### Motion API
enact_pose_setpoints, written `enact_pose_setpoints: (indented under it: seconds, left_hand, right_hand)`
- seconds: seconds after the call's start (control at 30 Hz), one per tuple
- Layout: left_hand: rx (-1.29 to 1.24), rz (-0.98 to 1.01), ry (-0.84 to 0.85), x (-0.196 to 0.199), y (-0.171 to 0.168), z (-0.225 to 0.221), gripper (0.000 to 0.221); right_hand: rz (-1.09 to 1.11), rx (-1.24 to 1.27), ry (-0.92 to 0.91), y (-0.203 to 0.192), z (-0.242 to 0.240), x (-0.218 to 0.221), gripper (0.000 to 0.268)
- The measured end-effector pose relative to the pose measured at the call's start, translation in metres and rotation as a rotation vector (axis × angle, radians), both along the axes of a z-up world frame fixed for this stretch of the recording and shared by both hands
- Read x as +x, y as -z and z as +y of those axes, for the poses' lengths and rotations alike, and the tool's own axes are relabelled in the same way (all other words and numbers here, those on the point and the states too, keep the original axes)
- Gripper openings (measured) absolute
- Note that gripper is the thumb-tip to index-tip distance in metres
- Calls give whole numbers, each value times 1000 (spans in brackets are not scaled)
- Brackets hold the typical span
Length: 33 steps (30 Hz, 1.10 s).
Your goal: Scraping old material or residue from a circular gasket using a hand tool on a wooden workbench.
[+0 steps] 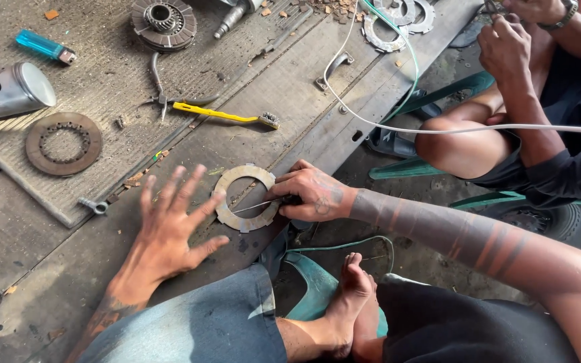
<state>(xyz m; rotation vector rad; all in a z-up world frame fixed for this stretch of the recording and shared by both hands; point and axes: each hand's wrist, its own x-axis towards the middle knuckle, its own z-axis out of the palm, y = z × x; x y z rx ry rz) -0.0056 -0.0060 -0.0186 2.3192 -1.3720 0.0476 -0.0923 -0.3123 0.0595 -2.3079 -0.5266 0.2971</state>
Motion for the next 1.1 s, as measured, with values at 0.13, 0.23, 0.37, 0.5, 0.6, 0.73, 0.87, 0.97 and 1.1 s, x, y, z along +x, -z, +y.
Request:
enact_pose_setpoints:
  seconds: [0.13, 0.23, 0.37, 0.5, 0.6, 0.73, 0.87, 0.97, 1.1]
  left_hand:
    - [-27, -12, -30, -1, -10, 3, 66]
    - [-30, -86, -117, 2, -13, 1, 62]
    - [-21, -88, -142, 0, -10, 0, 76]
    - [-43, -125, -16, -5, -20, -6, 77]
    - [-7, -74, 4, -10, -22, -10, 74]
    - [-4, -45, -24, 4, -30, -28, 83]
    - [48, -18, -13, 21, -25, -38, 114]
    - [17, 0, 54, 23, -27, -26, 113]
    - [-45, 48, 89, 24, -24, -15, 101]
  right_hand:
    - [29, 19, -8, 3, -3, 2, 17]
    - [42, -49, -59, 11, -4, 5, 38]
    - [-111, -40, 124, 17, 17, -4, 24]
    - [-353, 26, 341, 26, 30, -11, 30]
    - [-436, 67, 445, 28, 36, -12, 29]
    - [-416, 111, 532, 27, 33, -12, 48]
    - [-388, 132, 613, 31, 40, -13, 41]
    - [-267, 253, 802, 32, 56, -10, 28]
    - [-174, 533, 1042, 39, 70, 4, 9]
